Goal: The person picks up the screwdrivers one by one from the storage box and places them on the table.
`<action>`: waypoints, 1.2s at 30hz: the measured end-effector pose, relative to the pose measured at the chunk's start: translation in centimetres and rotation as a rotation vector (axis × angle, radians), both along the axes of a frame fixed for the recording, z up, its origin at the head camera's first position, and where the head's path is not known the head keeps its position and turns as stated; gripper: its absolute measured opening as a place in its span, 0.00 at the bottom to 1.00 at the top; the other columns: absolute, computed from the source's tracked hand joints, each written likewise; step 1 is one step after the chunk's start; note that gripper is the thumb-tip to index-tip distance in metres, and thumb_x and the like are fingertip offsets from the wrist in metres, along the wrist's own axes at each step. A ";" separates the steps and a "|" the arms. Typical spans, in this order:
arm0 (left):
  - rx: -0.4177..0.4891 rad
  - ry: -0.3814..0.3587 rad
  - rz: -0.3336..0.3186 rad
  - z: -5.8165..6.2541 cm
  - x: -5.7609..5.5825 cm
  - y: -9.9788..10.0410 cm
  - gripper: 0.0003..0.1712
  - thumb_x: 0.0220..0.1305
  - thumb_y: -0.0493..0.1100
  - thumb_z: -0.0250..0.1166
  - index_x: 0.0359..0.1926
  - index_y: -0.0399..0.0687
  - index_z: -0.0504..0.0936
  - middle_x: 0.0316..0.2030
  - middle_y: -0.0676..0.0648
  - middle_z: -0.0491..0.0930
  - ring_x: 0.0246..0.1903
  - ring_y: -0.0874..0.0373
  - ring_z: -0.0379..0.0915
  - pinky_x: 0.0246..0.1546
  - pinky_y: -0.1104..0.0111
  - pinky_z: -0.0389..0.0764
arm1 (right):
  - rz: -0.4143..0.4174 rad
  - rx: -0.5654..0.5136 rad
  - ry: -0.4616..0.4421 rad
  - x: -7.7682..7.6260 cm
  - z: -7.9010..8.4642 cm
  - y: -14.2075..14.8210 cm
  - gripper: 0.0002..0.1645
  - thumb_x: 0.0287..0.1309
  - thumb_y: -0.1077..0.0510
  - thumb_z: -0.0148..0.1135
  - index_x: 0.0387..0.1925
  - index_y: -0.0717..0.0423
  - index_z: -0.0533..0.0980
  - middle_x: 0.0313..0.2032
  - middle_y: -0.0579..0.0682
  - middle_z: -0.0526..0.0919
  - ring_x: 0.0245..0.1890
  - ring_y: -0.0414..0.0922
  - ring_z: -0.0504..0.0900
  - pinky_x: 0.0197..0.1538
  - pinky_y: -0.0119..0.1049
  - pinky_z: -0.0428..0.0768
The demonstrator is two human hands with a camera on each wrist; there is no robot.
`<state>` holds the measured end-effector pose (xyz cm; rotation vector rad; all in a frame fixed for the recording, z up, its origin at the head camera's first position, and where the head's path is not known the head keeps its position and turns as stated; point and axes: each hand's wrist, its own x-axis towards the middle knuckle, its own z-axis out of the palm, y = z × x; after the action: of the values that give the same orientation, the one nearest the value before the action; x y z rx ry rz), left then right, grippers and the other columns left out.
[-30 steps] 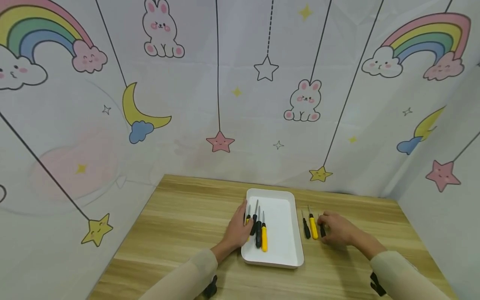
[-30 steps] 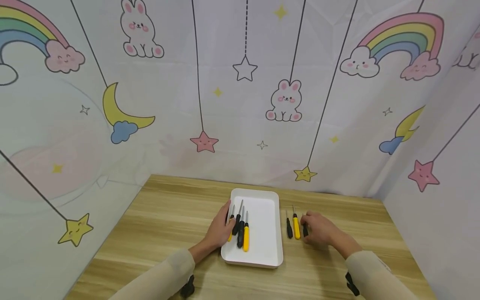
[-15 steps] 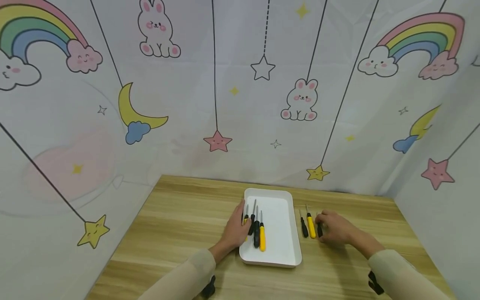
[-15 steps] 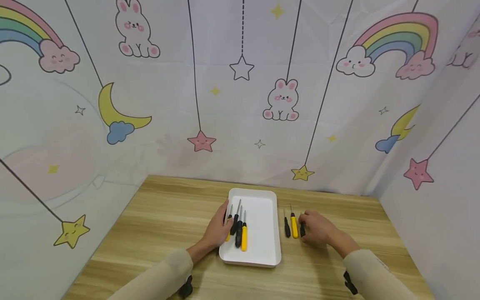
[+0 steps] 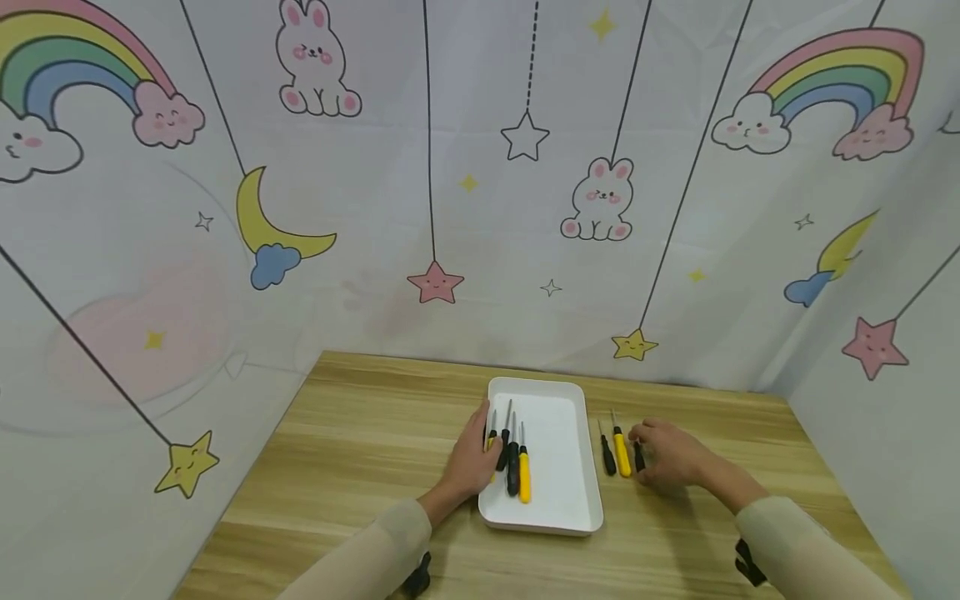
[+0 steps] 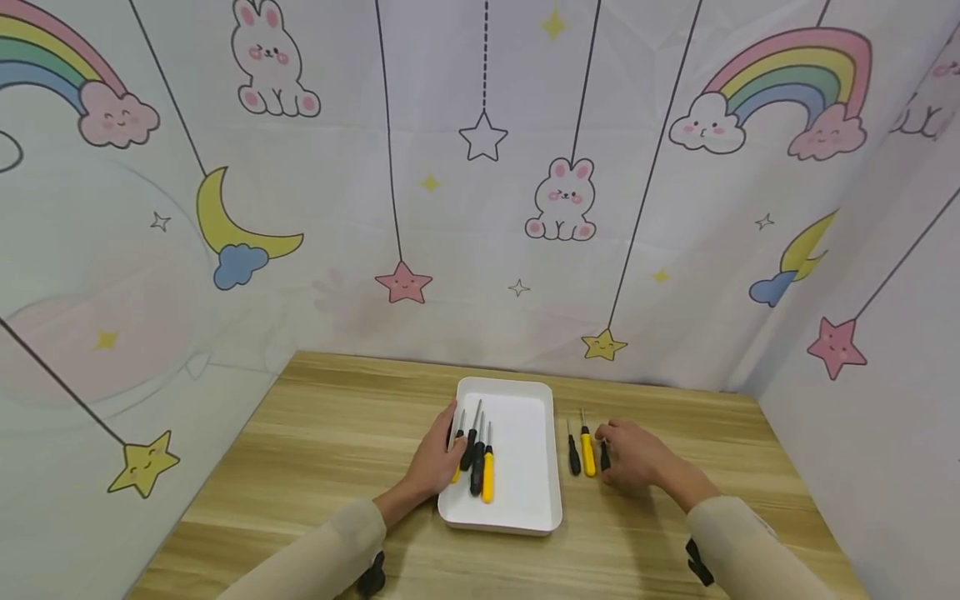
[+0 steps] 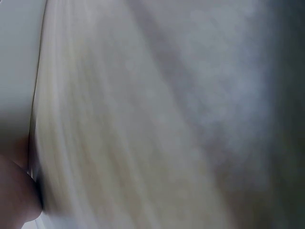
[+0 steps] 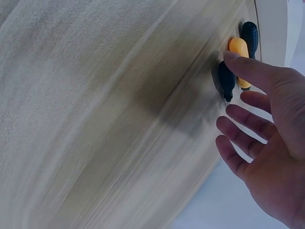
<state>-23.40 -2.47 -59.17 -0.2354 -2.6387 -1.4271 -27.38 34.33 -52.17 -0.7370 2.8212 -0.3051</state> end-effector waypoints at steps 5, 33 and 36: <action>-0.002 0.004 -0.003 0.0 0.0 0.0 0.40 0.80 0.41 0.56 0.84 0.36 0.50 0.81 0.37 0.56 0.80 0.43 0.53 0.79 0.49 0.57 | 0.009 -0.009 0.000 0.0 0.6 -0.1 0.36 0.48 0.50 0.86 0.55 0.59 0.81 0.50 0.54 0.82 0.51 0.56 0.82 0.57 0.60 0.82; 0.011 -0.010 -0.008 0.1 0.1 -0.2 0.40 0.80 0.41 0.55 0.84 0.37 0.50 0.81 0.37 0.56 0.80 0.42 0.53 0.79 0.48 0.57 | 0.095 -0.024 0.092 0.4 3.0 -2.8 0.36 0.59 0.46 0.79 0.62 0.62 0.78 0.57 0.59 0.82 0.57 0.60 0.81 0.59 0.60 0.80; 0.012 -0.016 -0.008 0.2 0.1 -0.2 0.40 0.80 0.42 0.55 0.84 0.38 0.50 0.81 0.38 0.56 0.80 0.42 0.53 0.79 0.48 0.56 | 0.110 -0.033 0.104 0.6 3.3 -3.2 0.36 0.61 0.45 0.78 0.63 0.62 0.78 0.58 0.59 0.82 0.58 0.60 0.80 0.61 0.61 0.80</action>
<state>-23.26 -2.72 -58.95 -0.2342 -2.6441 -1.4531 -26.79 31.11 -48.88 -0.9377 2.8637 -0.3043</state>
